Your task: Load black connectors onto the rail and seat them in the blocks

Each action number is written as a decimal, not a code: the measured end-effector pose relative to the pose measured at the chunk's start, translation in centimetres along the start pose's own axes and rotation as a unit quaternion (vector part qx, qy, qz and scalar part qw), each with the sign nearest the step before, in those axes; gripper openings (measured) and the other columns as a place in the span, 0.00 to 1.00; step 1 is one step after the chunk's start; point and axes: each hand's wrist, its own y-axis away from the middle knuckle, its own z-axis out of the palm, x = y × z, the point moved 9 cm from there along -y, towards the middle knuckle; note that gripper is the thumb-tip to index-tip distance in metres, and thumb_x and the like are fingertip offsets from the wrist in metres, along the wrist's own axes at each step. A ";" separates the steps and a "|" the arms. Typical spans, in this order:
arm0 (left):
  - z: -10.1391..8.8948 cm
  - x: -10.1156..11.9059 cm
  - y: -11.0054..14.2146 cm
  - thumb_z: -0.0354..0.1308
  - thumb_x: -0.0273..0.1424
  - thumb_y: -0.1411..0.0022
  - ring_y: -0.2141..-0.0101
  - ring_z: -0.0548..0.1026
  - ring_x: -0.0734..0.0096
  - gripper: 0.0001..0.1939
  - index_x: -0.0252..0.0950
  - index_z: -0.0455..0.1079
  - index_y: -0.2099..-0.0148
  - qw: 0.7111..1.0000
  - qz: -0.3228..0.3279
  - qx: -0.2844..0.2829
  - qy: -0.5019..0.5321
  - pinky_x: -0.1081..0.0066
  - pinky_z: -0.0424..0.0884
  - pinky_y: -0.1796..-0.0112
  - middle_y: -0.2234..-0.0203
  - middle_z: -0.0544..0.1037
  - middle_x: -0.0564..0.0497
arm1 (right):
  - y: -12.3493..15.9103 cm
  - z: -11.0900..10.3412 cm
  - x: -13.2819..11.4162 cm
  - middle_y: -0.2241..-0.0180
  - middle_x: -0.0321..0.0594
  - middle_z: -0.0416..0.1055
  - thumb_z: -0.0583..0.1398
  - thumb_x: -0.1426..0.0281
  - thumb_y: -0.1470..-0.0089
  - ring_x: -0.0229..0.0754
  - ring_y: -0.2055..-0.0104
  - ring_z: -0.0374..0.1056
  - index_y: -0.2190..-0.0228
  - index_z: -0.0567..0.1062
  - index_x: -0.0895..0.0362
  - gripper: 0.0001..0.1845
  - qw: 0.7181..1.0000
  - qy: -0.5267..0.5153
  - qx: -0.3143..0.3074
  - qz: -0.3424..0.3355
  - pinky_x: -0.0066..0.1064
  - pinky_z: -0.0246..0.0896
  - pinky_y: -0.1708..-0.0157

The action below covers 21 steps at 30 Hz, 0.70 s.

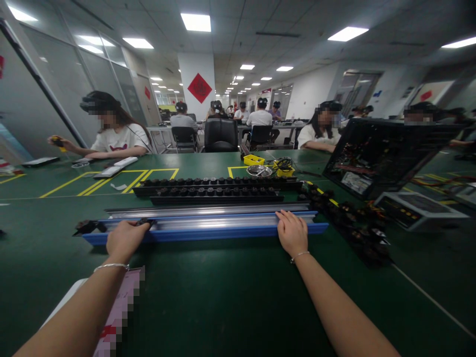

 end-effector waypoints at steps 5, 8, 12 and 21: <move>0.2 0.2 0.3 0.52 0.52 0.56 0.59 0.73 0.46 0.28 0.37 0.71 0.59 1.000 -0.003 -0.002 -0.001 0.59 0.68 0.63 0.64 0.77 0.41 | 0.0 0.0 0.0 0.49 0.37 0.67 0.46 0.69 0.44 0.44 0.45 0.58 0.53 0.71 0.51 0.21 1.000 0.002 -0.002 -0.003 0.42 0.43 0.46; 0.3 0.4 0.3 0.53 0.51 0.56 0.59 0.73 0.45 0.28 0.37 0.71 0.59 1.000 0.002 -0.009 -0.002 0.59 0.68 0.64 0.64 0.77 0.41 | 0.0 0.1 0.0 0.49 0.37 0.67 0.46 0.69 0.44 0.44 0.45 0.57 0.53 0.71 0.52 0.21 1.000 0.002 0.002 -0.006 0.41 0.42 0.46; 0.4 0.6 0.4 0.52 0.51 0.55 0.59 0.73 0.46 0.27 0.37 0.71 0.59 1.000 0.007 -0.014 -0.003 0.59 0.68 0.63 0.63 0.77 0.40 | 0.0 0.1 0.0 0.49 0.38 0.68 0.46 0.69 0.44 0.44 0.45 0.58 0.53 0.71 0.52 0.21 1.000 0.001 0.008 -0.009 0.41 0.42 0.46; 0.6 0.9 0.6 0.51 0.52 0.54 0.57 0.72 0.46 0.28 0.37 0.70 0.57 1.000 0.013 -0.017 -0.004 0.60 0.68 0.62 0.61 0.76 0.39 | 0.0 0.0 0.0 0.50 0.39 0.68 0.47 0.69 0.45 0.45 0.46 0.58 0.53 0.72 0.52 0.21 1.000 -0.010 0.014 -0.011 0.43 0.43 0.46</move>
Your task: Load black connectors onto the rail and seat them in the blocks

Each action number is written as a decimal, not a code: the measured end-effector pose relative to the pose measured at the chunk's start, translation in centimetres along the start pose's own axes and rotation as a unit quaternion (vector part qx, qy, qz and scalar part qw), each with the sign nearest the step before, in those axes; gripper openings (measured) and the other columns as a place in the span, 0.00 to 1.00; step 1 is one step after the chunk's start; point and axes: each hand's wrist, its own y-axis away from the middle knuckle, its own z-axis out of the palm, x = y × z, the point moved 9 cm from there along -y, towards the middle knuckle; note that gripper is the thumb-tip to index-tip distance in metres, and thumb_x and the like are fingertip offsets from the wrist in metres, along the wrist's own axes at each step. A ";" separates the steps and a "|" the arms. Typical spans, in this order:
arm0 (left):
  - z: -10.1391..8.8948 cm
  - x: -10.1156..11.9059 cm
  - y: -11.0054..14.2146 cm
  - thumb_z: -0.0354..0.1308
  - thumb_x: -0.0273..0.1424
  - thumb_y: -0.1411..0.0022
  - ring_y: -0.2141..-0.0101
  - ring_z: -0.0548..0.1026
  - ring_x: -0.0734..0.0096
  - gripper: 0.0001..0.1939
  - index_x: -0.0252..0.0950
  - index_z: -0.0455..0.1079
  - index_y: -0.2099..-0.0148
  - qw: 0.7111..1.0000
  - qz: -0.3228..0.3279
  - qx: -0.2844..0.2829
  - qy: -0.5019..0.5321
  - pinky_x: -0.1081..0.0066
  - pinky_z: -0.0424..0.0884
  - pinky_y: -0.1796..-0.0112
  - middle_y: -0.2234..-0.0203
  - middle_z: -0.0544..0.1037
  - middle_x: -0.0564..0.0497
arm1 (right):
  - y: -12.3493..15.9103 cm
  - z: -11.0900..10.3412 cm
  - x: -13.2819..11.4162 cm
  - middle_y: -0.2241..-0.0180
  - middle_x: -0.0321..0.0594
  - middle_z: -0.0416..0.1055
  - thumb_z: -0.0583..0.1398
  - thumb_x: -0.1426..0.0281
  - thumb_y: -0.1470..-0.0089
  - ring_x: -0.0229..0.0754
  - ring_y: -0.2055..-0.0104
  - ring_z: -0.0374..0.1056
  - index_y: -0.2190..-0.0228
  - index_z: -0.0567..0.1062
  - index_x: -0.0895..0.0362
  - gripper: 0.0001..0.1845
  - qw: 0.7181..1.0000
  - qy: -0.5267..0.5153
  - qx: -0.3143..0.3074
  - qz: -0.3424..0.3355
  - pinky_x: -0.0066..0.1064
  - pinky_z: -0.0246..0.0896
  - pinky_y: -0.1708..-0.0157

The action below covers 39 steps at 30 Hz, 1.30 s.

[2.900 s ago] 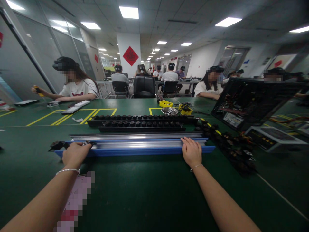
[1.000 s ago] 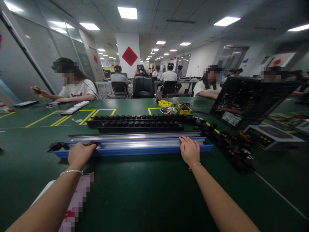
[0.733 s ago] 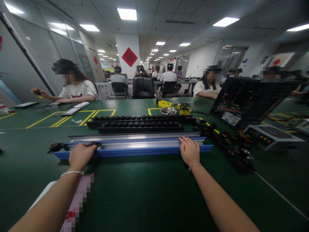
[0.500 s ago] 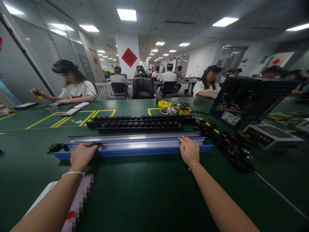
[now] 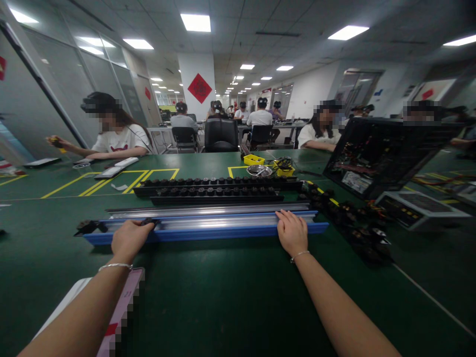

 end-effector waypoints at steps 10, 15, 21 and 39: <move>0.2 0.3 0.3 0.51 0.53 0.55 0.57 0.72 0.45 0.29 0.37 0.68 0.57 1.000 0.000 0.001 -0.003 0.59 0.67 0.62 0.61 0.76 0.39 | 0.0 0.1 0.0 0.50 0.38 0.68 0.46 0.69 0.44 0.44 0.46 0.58 0.53 0.72 0.51 0.21 1.000 0.010 0.000 -0.001 0.41 0.43 0.46; 0.3 0.7 0.6 0.51 0.53 0.54 0.57 0.72 0.46 0.29 0.38 0.69 0.57 1.000 0.004 0.004 0.000 0.59 0.67 0.62 0.61 0.76 0.39 | 0.0 0.0 0.0 0.50 0.38 0.68 0.46 0.69 0.44 0.44 0.45 0.58 0.53 0.71 0.51 0.21 1.000 0.007 -0.004 0.003 0.41 0.43 0.46; 0.1 0.9 0.9 0.50 0.53 0.53 0.57 0.73 0.47 0.28 0.38 0.69 0.58 1.000 0.007 0.008 0.005 0.60 0.67 0.62 0.62 0.76 0.40 | 0.0 0.0 0.1 0.49 0.37 0.68 0.47 0.69 0.45 0.44 0.46 0.58 0.53 0.71 0.51 0.21 1.000 0.012 -0.003 0.002 0.41 0.43 0.46; 0.6 1.7 1.4 0.52 0.51 0.55 0.59 0.73 0.47 0.27 0.37 0.71 0.59 1.000 0.014 0.014 0.016 0.59 0.68 0.63 0.64 0.77 0.40 | 0.0 -0.1 0.0 0.49 0.38 0.68 0.46 0.69 0.44 0.44 0.45 0.58 0.53 0.71 0.51 0.21 1.000 0.003 -0.007 0.005 0.42 0.42 0.46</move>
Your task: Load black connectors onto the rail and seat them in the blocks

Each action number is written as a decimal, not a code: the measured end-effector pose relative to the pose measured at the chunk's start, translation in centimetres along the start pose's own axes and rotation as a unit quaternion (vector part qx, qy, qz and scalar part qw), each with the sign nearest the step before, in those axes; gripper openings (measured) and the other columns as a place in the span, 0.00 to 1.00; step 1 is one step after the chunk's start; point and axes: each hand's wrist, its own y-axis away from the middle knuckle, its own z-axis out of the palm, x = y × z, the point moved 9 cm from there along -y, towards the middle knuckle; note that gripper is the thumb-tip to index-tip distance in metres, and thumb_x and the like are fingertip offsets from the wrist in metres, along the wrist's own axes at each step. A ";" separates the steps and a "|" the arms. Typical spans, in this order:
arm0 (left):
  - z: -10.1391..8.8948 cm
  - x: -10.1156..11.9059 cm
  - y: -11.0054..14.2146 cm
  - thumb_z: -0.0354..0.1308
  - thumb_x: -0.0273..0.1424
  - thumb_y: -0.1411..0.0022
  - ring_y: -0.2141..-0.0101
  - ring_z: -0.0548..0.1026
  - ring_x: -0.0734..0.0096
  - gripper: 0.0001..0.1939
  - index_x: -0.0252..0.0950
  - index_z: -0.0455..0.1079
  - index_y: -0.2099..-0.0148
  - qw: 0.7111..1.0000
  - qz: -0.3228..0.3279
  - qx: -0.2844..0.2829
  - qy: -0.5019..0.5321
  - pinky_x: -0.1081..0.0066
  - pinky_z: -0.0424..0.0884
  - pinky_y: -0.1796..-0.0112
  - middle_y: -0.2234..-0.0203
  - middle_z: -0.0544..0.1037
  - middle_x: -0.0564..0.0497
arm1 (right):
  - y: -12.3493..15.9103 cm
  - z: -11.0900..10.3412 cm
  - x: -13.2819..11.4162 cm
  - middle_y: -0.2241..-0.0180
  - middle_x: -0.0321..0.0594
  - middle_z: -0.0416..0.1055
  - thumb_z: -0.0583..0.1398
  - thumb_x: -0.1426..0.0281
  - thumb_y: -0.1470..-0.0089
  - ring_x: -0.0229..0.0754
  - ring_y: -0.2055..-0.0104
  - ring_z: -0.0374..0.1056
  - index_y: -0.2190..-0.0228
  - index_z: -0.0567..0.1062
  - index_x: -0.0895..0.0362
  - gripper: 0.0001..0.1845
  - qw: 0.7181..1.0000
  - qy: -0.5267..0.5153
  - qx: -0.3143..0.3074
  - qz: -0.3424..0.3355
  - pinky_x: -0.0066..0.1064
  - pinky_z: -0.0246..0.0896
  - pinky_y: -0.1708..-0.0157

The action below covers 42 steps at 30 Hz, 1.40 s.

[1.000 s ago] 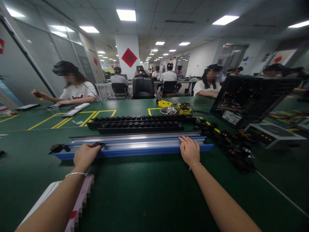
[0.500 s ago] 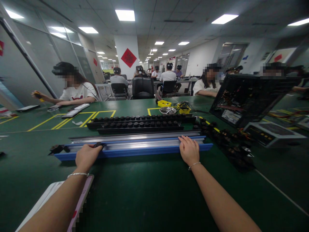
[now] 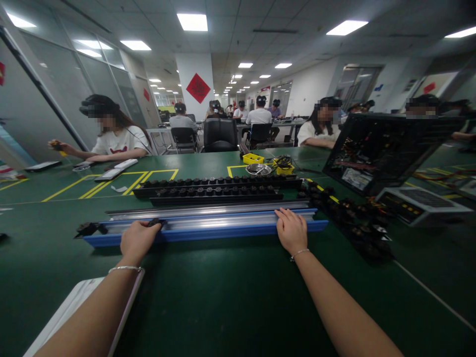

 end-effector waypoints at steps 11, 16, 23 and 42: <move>0.1 0.5 0.6 0.53 0.50 0.55 0.60 0.73 0.46 0.25 0.38 0.72 0.61 1.000 0.002 0.012 0.013 0.58 0.68 0.64 0.66 0.78 0.41 | 0.1 0.2 0.1 0.49 0.38 0.68 0.47 0.69 0.44 0.44 0.46 0.58 0.53 0.71 0.51 0.21 1.000 0.007 0.007 -0.003 0.41 0.42 0.46; 0.2 0.6 0.6 0.53 0.49 0.56 0.60 0.73 0.45 0.25 0.38 0.71 0.61 1.000 -0.001 0.017 0.016 0.58 0.68 0.64 0.66 0.77 0.40 | 0.1 0.2 0.1 0.49 0.38 0.68 0.46 0.69 0.44 0.44 0.45 0.58 0.53 0.71 0.51 0.21 1.000 0.002 0.002 0.000 0.41 0.42 0.46; 0.6 0.9 0.9 0.54 0.50 0.57 0.60 0.73 0.46 0.26 0.38 0.71 0.60 1.000 -0.003 0.022 0.021 0.59 0.67 0.65 0.66 0.77 0.41 | 0.0 0.2 0.2 0.49 0.38 0.68 0.46 0.69 0.44 0.44 0.45 0.58 0.53 0.71 0.51 0.21 1.000 0.003 0.007 0.000 0.42 0.42 0.46; 1.1 1.1 1.1 0.54 0.50 0.57 0.57 0.72 0.46 0.26 0.39 0.70 0.60 0.999 -0.009 0.026 0.021 0.59 0.66 0.62 0.65 0.77 0.42 | 0.0 0.1 0.1 0.50 0.38 0.68 0.47 0.69 0.44 0.44 0.46 0.58 0.54 0.72 0.51 0.20 1.000 0.003 0.012 0.001 0.42 0.43 0.46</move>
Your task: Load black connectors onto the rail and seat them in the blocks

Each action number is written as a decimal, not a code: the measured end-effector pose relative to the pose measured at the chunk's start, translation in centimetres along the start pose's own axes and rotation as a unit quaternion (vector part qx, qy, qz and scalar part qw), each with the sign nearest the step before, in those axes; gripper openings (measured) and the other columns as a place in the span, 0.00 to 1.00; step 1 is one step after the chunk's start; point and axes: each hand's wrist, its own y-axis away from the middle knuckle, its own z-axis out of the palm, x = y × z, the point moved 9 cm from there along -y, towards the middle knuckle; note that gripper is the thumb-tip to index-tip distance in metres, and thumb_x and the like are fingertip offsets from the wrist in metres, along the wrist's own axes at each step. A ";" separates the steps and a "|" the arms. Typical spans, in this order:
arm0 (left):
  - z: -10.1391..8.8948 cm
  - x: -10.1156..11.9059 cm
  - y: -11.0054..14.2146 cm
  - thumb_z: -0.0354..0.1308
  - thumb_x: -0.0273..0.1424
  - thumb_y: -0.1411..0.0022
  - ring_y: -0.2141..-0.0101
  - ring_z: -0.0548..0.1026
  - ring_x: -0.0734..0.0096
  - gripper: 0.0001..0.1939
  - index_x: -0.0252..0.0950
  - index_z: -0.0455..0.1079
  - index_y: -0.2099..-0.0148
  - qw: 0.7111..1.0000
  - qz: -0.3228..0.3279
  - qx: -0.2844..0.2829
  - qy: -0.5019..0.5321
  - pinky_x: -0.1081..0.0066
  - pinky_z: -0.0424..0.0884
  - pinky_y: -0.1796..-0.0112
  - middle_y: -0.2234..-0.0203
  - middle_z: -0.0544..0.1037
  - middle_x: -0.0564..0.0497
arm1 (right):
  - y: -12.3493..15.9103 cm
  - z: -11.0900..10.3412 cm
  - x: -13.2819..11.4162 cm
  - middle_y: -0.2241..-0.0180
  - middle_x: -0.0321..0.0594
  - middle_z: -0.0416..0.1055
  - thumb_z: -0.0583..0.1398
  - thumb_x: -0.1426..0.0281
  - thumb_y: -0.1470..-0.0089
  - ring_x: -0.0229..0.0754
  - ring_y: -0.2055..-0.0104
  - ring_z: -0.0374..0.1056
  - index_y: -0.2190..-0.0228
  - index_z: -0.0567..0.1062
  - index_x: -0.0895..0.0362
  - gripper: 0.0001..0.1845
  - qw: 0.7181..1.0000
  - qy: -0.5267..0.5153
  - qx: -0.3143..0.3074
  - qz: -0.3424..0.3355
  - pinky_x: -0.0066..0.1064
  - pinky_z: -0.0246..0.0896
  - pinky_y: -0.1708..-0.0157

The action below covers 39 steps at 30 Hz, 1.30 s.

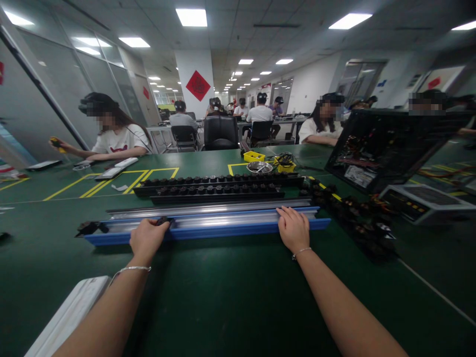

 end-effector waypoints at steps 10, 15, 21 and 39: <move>0.4 0.7 0.6 0.53 0.52 0.57 0.55 0.70 0.44 0.26 0.41 0.69 0.60 1.000 -0.007 0.001 -0.008 0.53 0.63 0.58 0.62 0.76 0.42 | 0.0 0.0 0.0 0.49 0.37 0.68 0.46 0.69 0.44 0.44 0.45 0.57 0.53 0.71 0.51 0.21 1.000 -0.001 -0.011 0.004 0.41 0.42 0.46; 0.0 1.0 0.9 0.53 0.52 0.57 0.55 0.70 0.44 0.26 0.41 0.69 0.60 1.000 -0.007 0.001 -0.015 0.52 0.62 0.58 0.62 0.76 0.42 | 0.0 0.1 0.0 0.49 0.38 0.68 0.46 0.69 0.44 0.44 0.46 0.58 0.53 0.71 0.51 0.21 1.000 -0.005 -0.009 0.003 0.42 0.42 0.46; -0.1 1.3 1.3 0.53 0.52 0.56 0.56 0.71 0.46 0.26 0.40 0.70 0.60 1.000 0.000 0.008 -0.020 0.55 0.64 0.58 0.63 0.77 0.42 | 0.0 -0.1 0.0 0.50 0.38 0.68 0.47 0.69 0.45 0.45 0.46 0.58 0.53 0.71 0.51 0.21 1.000 -0.002 -0.005 0.000 0.42 0.43 0.46; 0.0 1.5 1.3 0.52 0.51 0.55 0.57 0.72 0.48 0.24 0.40 0.69 0.61 0.999 0.009 0.004 -0.030 0.57 0.64 0.60 0.65 0.77 0.43 | 0.0 0.1 0.0 0.50 0.38 0.68 0.47 0.69 0.44 0.44 0.46 0.58 0.53 0.71 0.51 0.21 1.000 0.003 -0.004 -0.005 0.41 0.43 0.46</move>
